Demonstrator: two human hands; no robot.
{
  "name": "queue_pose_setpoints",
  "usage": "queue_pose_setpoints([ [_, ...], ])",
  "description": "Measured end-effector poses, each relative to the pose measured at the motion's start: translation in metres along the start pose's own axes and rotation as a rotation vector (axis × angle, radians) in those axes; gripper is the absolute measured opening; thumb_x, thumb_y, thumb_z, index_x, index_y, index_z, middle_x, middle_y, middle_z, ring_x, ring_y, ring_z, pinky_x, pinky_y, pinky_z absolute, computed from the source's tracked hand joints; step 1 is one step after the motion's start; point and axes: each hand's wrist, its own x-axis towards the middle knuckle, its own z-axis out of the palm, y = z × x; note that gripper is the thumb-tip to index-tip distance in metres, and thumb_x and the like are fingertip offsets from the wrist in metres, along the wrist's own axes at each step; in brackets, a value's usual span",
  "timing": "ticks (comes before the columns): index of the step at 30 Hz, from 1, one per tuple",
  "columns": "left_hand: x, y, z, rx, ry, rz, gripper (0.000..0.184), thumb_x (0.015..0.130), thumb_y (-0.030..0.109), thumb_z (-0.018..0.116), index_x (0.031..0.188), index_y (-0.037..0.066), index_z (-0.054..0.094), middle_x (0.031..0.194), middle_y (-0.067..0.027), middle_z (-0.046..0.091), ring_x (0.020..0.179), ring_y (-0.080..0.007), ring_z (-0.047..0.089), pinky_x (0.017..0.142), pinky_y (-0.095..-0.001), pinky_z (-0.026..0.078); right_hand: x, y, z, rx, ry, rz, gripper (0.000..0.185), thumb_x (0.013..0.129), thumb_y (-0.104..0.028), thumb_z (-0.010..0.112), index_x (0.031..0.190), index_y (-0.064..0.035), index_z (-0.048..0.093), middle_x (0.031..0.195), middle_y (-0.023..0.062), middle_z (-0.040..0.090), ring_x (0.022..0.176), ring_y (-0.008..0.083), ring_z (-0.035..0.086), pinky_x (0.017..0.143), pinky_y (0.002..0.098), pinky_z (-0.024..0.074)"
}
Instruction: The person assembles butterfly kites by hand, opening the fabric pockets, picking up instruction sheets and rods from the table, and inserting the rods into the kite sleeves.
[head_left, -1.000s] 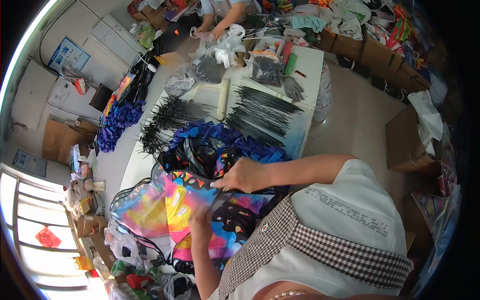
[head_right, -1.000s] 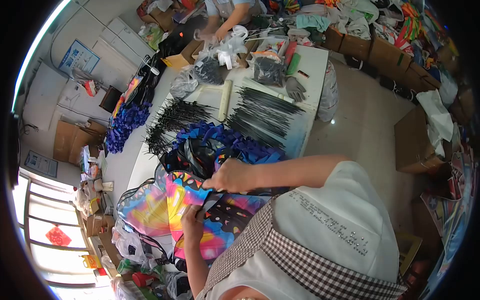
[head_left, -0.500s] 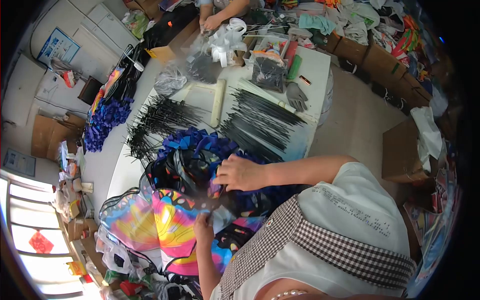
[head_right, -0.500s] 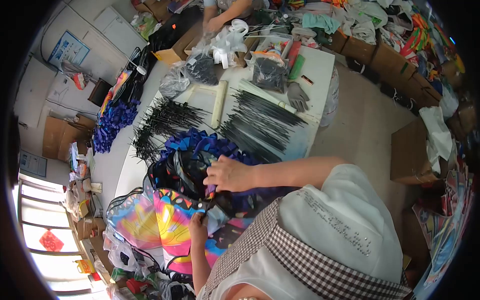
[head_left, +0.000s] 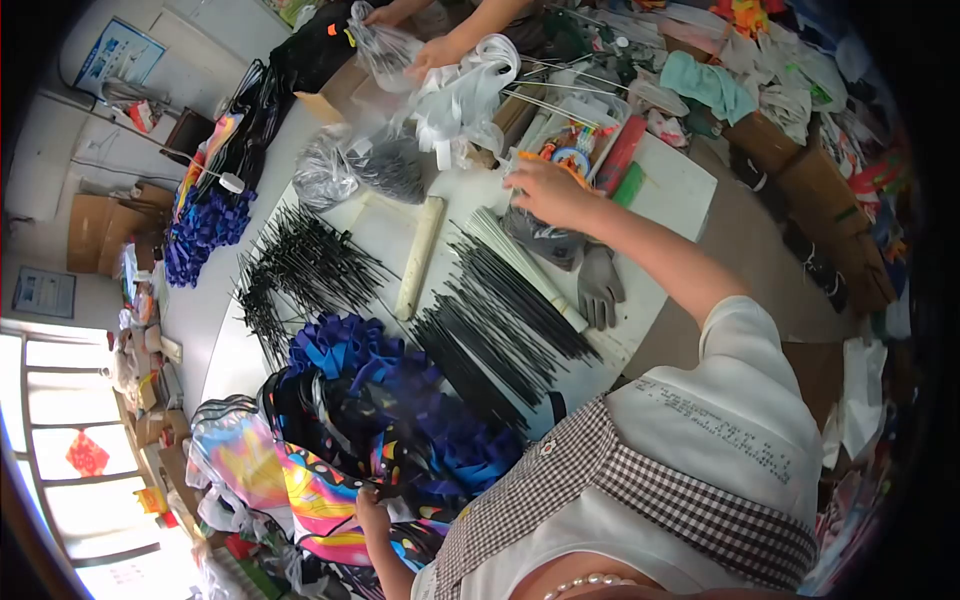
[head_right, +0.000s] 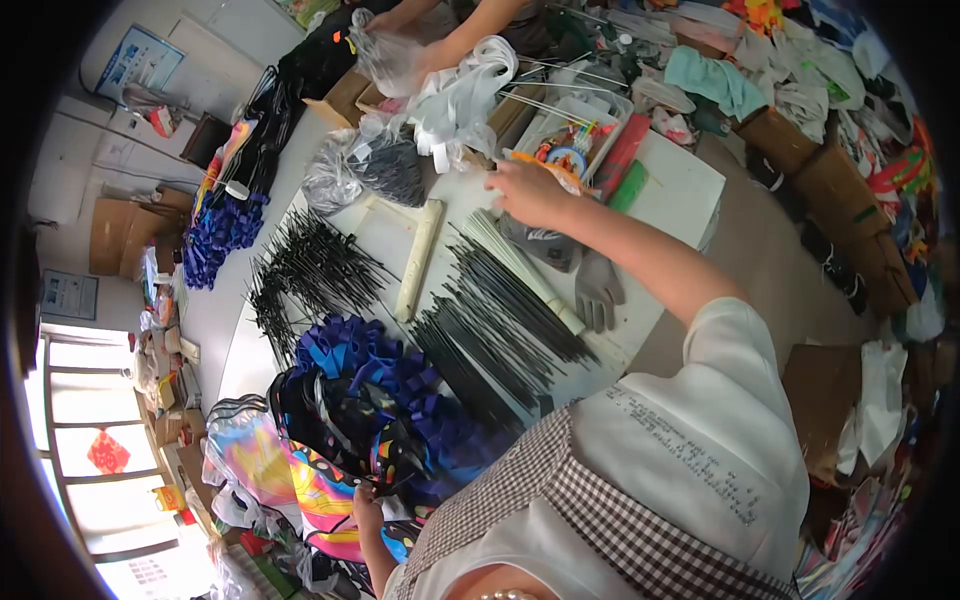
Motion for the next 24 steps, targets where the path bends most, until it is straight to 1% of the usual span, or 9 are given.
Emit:
queue_pose_setpoints([
  [7,0.002,0.011,0.016,0.089,0.019,-0.158,0.036,0.067,-0.006,0.058,0.100,0.009,0.059,0.089,-0.0081,0.061,0.090,-0.0303,0.058,0.080,-0.0402,0.043,0.140,0.062,0.015,-0.162,0.039,-0.054,0.042,0.076,-0.025,0.072,0.114,-0.0108,0.061,0.113,0.0140,0.056,0.111,0.0334,0.053,0.094,0.0460,0.0443],
  [10,0.011,0.030,0.015,0.159,0.040,-0.225,0.039,0.068,-0.006,0.057,0.104,0.009,0.059,0.094,-0.0108,0.061,0.094,-0.0319,0.057,0.081,-0.0414,0.043,0.201,0.073,0.030,-0.170,-0.102,0.049,0.048,0.077,-0.018,0.071,0.123,-0.0102,0.058,0.121,0.0129,0.051,0.119,0.0323,0.047,0.101,0.0461,0.0391],
  [13,0.039,0.131,0.003,0.399,0.474,-0.086,0.041,0.072,-0.004,0.057,0.112,0.005,0.059,0.105,-0.0161,0.058,0.100,-0.0355,0.055,0.085,-0.0446,0.043,0.265,0.091,0.052,-0.287,-0.192,-0.047,0.049,0.077,-0.014,0.068,0.124,-0.0100,0.057,0.122,0.0131,0.050,0.121,0.0320,0.045,0.101,0.0463,0.0387],
  [14,0.055,0.154,0.003,0.399,0.469,-0.090,0.041,0.072,-0.004,0.057,0.112,0.005,0.059,0.105,-0.0161,0.058,0.100,-0.0355,0.055,0.085,-0.0446,0.043,0.279,0.099,0.061,-0.345,-0.238,-0.093,0.050,0.077,-0.012,0.067,0.125,-0.0099,0.056,0.123,0.0132,0.049,0.122,0.0318,0.045,0.102,0.0464,0.0384],
  [16,0.097,0.198,0.008,0.221,0.475,0.159,0.043,0.076,-0.005,0.058,0.118,0.005,0.056,0.112,-0.0191,0.055,0.108,-0.0383,0.053,0.091,-0.0431,0.044,0.305,0.113,0.076,-0.381,-0.240,-0.113,0.050,0.076,-0.012,0.066,0.125,-0.0102,0.057,0.125,0.0133,0.050,0.124,0.0310,0.044,0.102,0.0463,0.0377],
  [19,0.167,0.264,0.040,0.105,0.299,0.270,0.043,0.077,-0.001,0.061,0.120,0.004,0.056,0.114,-0.0192,0.054,0.107,-0.0383,0.053,0.093,-0.0442,0.042,0.328,0.132,0.106,-0.448,-0.244,-0.148,0.049,0.076,-0.011,0.064,0.125,-0.0108,0.057,0.127,0.0135,0.051,0.127,0.0293,0.044,0.104,0.0460,0.0362],
  [22,0.250,0.308,0.084,0.055,0.178,0.451,0.043,0.078,0.005,0.063,0.121,0.003,0.055,0.116,-0.0196,0.054,0.109,-0.0392,0.052,0.093,-0.0448,0.041,0.333,0.160,0.137,-0.390,-0.504,0.027,0.040,0.074,-0.013,0.064,0.114,-0.0107,0.066,0.118,0.0150,0.062,0.118,0.0286,0.055,0.098,0.0448,0.0425],
  [23,0.277,0.311,0.105,0.080,0.186,0.435,0.042,0.079,0.007,0.063,0.120,0.002,0.055,0.117,-0.0196,0.055,0.109,-0.0397,0.051,0.094,-0.0450,0.041,0.330,0.160,0.131,-0.397,-0.513,0.033,0.040,0.074,-0.013,0.064,0.114,-0.0107,0.066,0.118,0.0150,0.062,0.118,0.0286,0.055,0.098,0.0448,0.0425],
  [24,0.302,0.312,0.128,0.104,0.194,0.420,0.041,0.080,0.008,0.063,0.120,0.001,0.055,0.118,-0.0196,0.055,0.110,-0.0402,0.051,0.094,-0.0452,0.041,0.322,0.150,0.115,-0.460,-0.565,0.033,0.034,0.073,-0.013,0.063,0.107,-0.0100,0.069,0.109,0.0149,0.066,0.109,0.0296,0.061,0.093,0.0440,0.0461],
])
